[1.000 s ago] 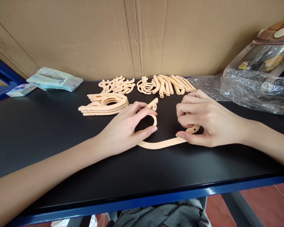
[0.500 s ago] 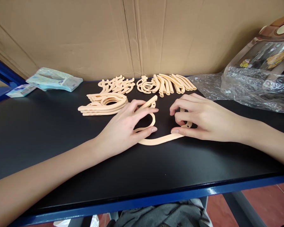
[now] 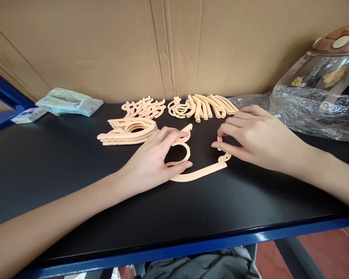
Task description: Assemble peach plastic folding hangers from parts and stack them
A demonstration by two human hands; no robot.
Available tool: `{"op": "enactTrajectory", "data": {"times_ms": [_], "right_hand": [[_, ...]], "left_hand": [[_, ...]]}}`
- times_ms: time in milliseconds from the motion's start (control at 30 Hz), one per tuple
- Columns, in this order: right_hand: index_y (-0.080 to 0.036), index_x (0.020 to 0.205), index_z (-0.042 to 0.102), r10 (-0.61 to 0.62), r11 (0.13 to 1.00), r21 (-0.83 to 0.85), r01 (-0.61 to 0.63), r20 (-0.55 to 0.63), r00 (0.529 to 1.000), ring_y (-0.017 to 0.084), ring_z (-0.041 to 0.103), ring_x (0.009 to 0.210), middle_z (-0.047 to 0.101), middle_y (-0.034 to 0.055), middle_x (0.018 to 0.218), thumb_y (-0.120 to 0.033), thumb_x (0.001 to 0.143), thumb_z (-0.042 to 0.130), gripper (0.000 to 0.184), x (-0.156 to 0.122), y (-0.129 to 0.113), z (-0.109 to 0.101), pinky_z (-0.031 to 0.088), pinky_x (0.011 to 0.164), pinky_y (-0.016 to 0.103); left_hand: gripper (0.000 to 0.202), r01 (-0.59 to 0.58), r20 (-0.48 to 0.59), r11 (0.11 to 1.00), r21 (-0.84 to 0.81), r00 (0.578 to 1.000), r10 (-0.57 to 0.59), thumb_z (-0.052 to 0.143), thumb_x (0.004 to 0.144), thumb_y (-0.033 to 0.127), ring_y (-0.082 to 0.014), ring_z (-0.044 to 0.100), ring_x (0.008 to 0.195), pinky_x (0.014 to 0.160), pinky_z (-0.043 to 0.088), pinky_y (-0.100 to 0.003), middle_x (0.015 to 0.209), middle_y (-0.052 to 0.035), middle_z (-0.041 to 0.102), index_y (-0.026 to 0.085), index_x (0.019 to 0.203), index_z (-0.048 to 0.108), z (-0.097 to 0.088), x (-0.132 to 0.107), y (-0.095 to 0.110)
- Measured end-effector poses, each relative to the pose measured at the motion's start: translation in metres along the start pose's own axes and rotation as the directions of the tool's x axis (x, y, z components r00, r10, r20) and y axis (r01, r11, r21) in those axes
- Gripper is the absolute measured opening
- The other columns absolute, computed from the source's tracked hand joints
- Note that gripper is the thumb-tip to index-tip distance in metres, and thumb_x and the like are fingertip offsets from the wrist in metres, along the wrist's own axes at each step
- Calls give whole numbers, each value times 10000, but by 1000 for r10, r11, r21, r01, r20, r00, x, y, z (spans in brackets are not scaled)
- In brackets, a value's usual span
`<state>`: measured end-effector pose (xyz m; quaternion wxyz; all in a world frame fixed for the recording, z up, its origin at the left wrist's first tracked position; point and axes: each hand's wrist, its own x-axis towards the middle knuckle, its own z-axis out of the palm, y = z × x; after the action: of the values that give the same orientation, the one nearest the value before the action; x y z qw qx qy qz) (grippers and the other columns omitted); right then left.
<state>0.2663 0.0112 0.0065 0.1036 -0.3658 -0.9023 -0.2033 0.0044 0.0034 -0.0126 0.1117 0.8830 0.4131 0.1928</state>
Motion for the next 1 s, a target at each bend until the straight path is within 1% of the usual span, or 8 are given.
{"op": "enactTrajectory", "data": {"times_ms": [100,167,267,400,533,600,767,1000], "right_hand": [[-160,878,655,-30,998,63,27,40,999,237,607,827,658,61,813,-420,1005,407,381,-1,-1,3,390,932,425],[-167,938,654,-77,984,162,70,43,996,230,601,863,671,66,912,-426,1000,428,350,-1,-3,4,406,909,405],[-163,1041,637,-153,928,349,127,47,987,220,597,938,663,86,1077,-459,988,454,352,-2,-9,3,435,864,364],[-161,1004,634,-248,848,493,195,46,968,224,595,1004,661,112,1129,-468,956,518,332,-1,-17,-3,445,868,353],[-164,995,639,-283,818,533,216,47,958,225,593,999,674,104,1085,-300,918,570,171,-1,-22,-8,445,880,366],[-161,992,642,-284,819,532,215,50,958,228,591,990,677,99,1068,-219,888,567,141,-1,-24,-9,448,880,370],[-159,979,636,-292,817,533,222,48,955,223,584,948,677,85,1024,-119,822,558,180,-1,-24,-8,450,859,363],[-160,999,610,-309,816,520,251,25,951,217,560,931,665,87,1011,-67,835,499,219,-2,-24,-7,450,833,354]], "left_hand": [[514,-6,-6,1000,-2,1000,6,639,883,459,-228,538,1146,986,444,-366,1290,-59,534,212,1315,507,1,0,0],[511,-12,-14,1000,-1,1000,12,623,895,469,-224,534,1157,992,440,-361,1292,-57,533,217,1323,501,2,-1,-1],[510,-5,-45,1000,8,999,5,597,916,462,-226,514,1195,1021,423,-367,1303,-60,531,222,1349,477,3,-2,-2],[512,15,-68,1000,9,998,-14,590,918,471,-243,496,1221,1042,409,-391,1295,-64,540,227,1353,469,3,-1,-2],[518,10,-45,1000,6,999,-10,564,927,507,-249,493,1219,1039,411,-398,1305,-72,531,220,1348,471,2,-1,-2],[522,15,-37,1000,7,999,-14,558,927,518,-254,488,1225,1040,411,-405,1313,-71,527,224,1349,468,2,-1,-2],[558,36,-16,999,4,999,-36,533,930,547,-265,471,1250,1057,398,-421,1329,-74,517,221,1375,443,1,-2,-3],[550,49,-10,999,-1,999,-49,516,941,543,-249,451,1272,1084,370,-406,1344,-71,508,200,1367,451,3,0,-2]]}}
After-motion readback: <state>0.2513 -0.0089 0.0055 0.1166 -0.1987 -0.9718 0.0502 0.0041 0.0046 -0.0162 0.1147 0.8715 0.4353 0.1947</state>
